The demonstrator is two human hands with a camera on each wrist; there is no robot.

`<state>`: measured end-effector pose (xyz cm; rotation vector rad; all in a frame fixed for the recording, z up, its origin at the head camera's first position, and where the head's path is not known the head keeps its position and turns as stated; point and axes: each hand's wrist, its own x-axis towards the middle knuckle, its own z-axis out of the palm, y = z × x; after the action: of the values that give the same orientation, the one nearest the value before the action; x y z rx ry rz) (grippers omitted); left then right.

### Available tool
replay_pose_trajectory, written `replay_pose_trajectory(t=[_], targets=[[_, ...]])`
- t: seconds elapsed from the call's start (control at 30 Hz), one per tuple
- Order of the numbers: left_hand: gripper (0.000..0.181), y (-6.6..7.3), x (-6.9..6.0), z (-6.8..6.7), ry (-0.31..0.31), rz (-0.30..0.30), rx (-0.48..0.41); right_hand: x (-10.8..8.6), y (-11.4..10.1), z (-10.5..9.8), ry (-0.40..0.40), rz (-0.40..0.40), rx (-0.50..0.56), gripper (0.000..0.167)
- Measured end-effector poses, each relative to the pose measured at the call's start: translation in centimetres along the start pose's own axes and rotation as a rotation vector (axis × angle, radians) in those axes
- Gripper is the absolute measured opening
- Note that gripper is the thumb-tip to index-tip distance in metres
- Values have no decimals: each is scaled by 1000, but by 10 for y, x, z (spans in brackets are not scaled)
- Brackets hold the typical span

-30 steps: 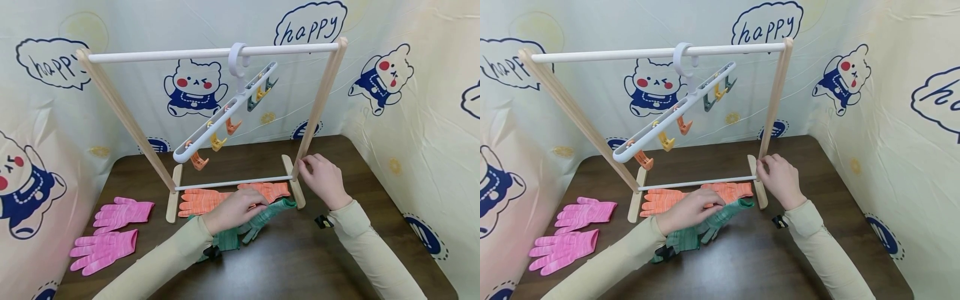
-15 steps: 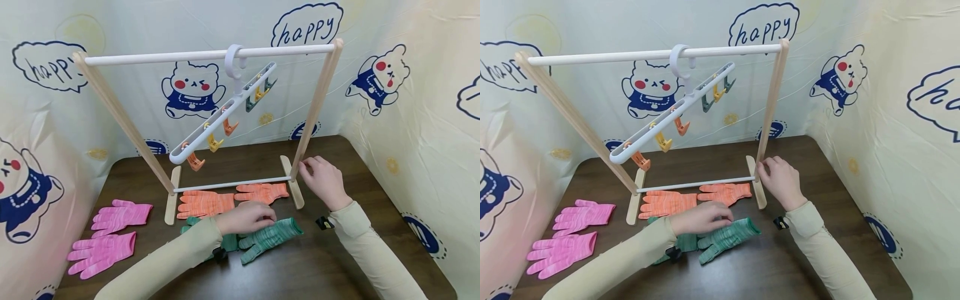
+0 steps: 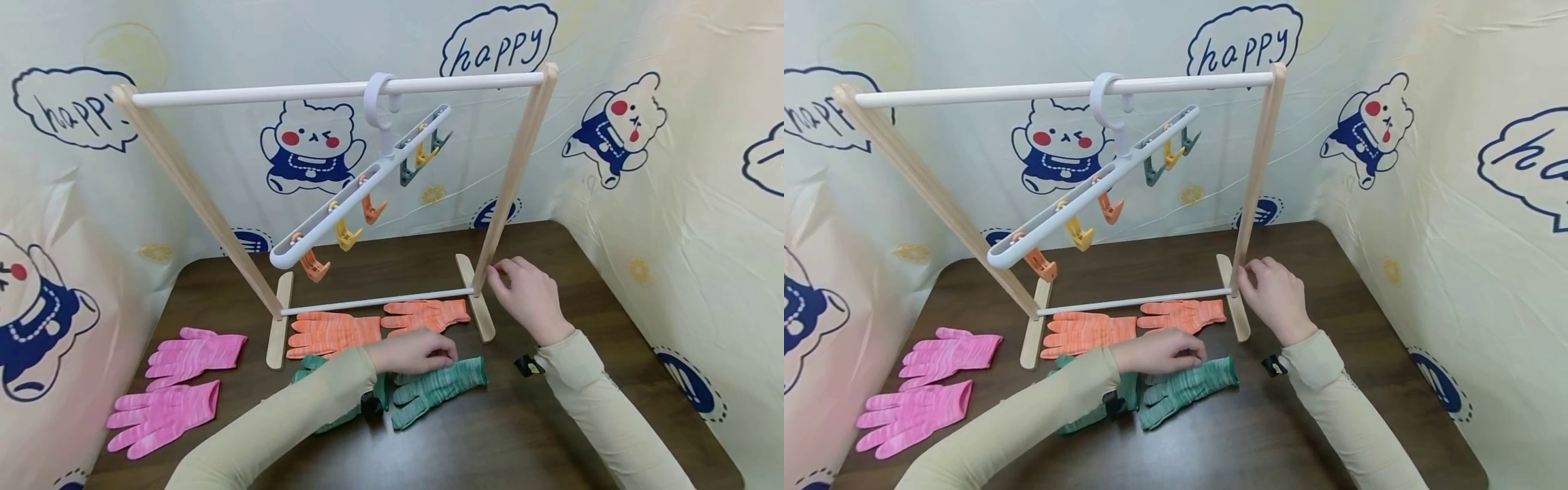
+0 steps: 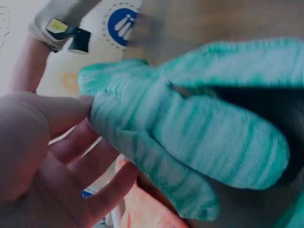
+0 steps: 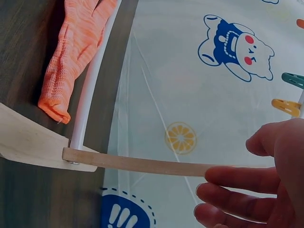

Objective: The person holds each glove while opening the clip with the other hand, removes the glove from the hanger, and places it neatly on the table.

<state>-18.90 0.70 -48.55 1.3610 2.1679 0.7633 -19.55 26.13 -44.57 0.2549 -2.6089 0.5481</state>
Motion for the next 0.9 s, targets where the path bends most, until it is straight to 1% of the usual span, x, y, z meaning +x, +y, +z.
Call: replay_pose_trajectory(t=[0.03,0.1,0.17,0.2,0.3,0.4,0.5,0.57,0.6,0.67,0.77,0.83,0.9], targets=[[13,-1,0,0,-22,0,-34,0,0,0,0,0,-1,28],[12,-2,-1,0,-51,-3,-72,-1,1,1,0,1,-4,28],[13,-3,-1,1,-59,-13,-82,-1,2,1,-3,6,-3,27],[13,-4,-1,1,-53,-18,-65,-1,2,1,-5,8,-2,26],[14,-5,0,6,-10,-27,58,-2,2,1,-15,11,9,27],[19,-5,1,11,43,-37,175,-3,1,1,-20,7,12,28],[26,-6,1,14,103,-51,226,-3,1,1,-18,0,10,29],[27,-7,0,14,138,-55,262,-3,1,1,-16,-1,7,29],[26,-7,-1,14,152,-51,290,-3,1,1,-16,0,7,29],[23,-5,-1,14,158,-36,357,-3,1,2,-19,5,8,29],[17,1,-4,16,119,4,462,-4,1,1,-33,16,11,29],[15,5,-5,19,65,28,521,-4,1,1,-41,20,14,29],[15,8,-6,22,6,44,559,-4,2,1,-46,23,16,29]])
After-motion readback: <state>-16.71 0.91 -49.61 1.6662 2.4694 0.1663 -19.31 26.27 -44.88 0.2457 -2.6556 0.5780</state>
